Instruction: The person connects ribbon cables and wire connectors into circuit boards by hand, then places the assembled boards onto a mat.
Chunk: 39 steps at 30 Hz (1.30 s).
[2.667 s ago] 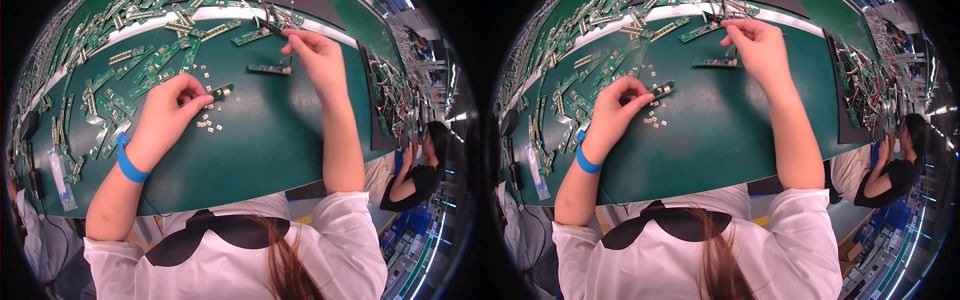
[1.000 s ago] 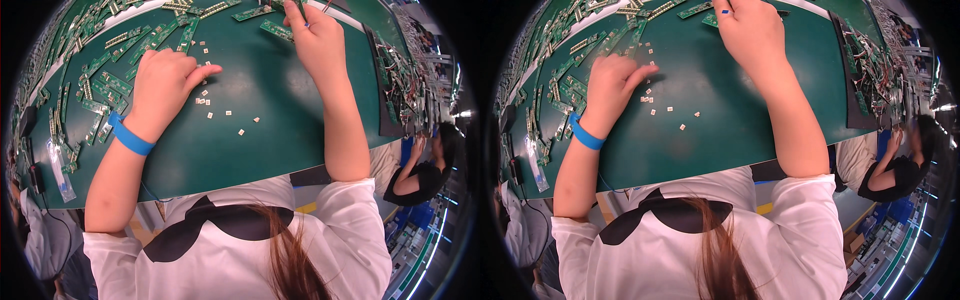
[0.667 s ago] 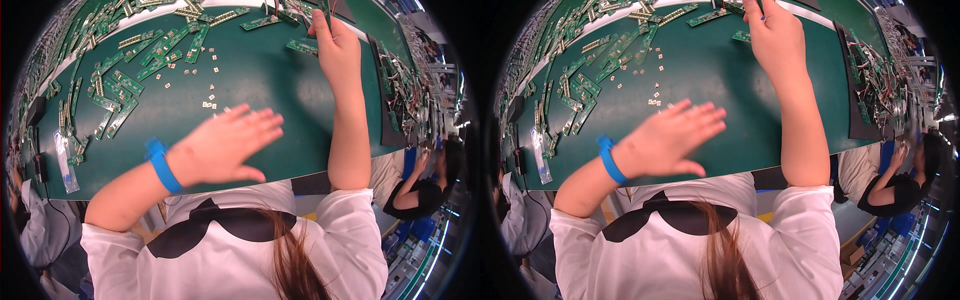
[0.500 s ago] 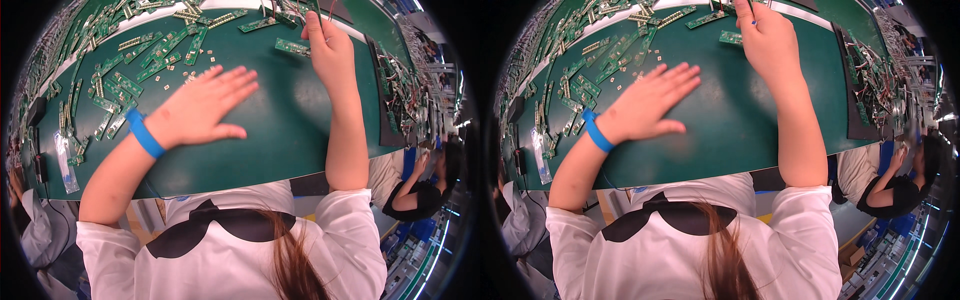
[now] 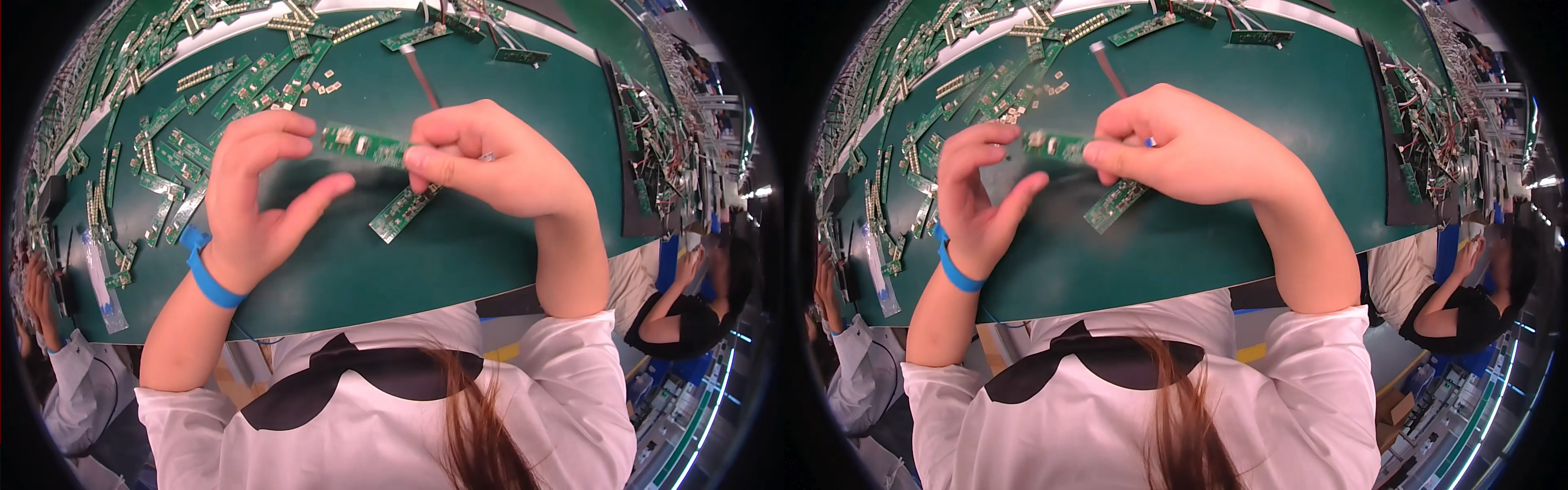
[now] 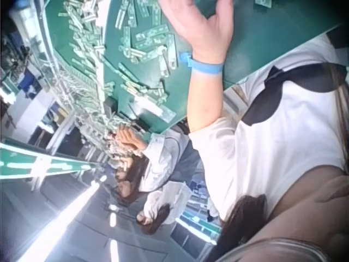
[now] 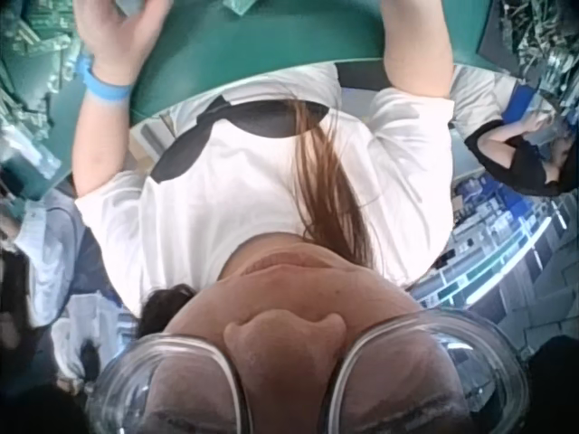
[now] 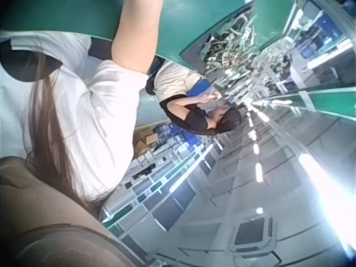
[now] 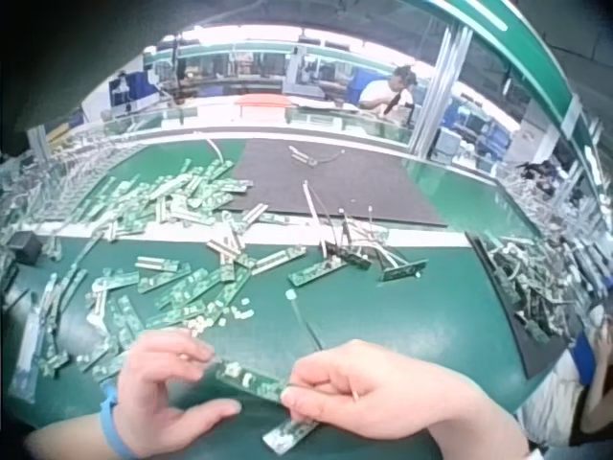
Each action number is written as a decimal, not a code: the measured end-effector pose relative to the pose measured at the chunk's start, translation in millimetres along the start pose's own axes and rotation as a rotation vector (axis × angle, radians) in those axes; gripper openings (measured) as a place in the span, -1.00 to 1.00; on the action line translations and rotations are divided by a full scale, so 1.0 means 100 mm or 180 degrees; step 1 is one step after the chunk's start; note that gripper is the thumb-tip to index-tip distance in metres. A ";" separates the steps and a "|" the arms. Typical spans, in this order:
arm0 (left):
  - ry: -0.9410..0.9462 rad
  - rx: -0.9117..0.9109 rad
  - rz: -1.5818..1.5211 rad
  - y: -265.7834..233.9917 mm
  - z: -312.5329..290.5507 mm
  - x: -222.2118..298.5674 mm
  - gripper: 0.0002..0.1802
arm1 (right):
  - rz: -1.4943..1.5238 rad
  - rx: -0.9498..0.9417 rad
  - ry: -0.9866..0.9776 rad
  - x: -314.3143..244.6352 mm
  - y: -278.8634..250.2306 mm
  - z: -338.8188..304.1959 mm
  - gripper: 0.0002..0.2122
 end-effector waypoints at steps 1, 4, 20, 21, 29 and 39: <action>-0.0032 0.0003 -0.0012 0.01 0.00 0.03 -0.56 | 0.0014 -0.0021 0.0024 -0.05 0.02 0.00 -0.75; 0.0098 -0.0490 -0.0811 0.04 -0.03 0.05 -0.60 | 0.0173 -0.0520 0.0182 -0.08 0.11 0.03 -0.75; 0.0484 -0.1920 -0.0266 0.06 -0.04 0.07 -0.75 | 0.0140 -0.1158 0.0834 0.15 0.24 0.17 -0.77; 0.0499 -0.1922 -0.0273 0.07 -0.03 0.08 -0.75 | 0.0132 -0.1142 0.0829 0.17 0.25 0.16 -0.77; 0.0799 -0.1988 -0.0027 0.08 -0.03 0.17 -0.82 | 0.0397 -0.1152 0.0796 0.16 0.28 0.13 -0.74; 0.0850 -0.1945 0.0083 0.08 -0.05 0.24 -0.80 | 0.0783 -0.1255 0.0967 0.12 0.29 0.10 -0.74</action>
Point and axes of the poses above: each hand's wrist, its own z-axis towards the middle knuckle, its own y-axis out of the palm, x = y × z, the point moved 3 cm from there along z, towards the middle knuckle, and after that the axes turned 8 degrees about -z, right-handed, at the moved point
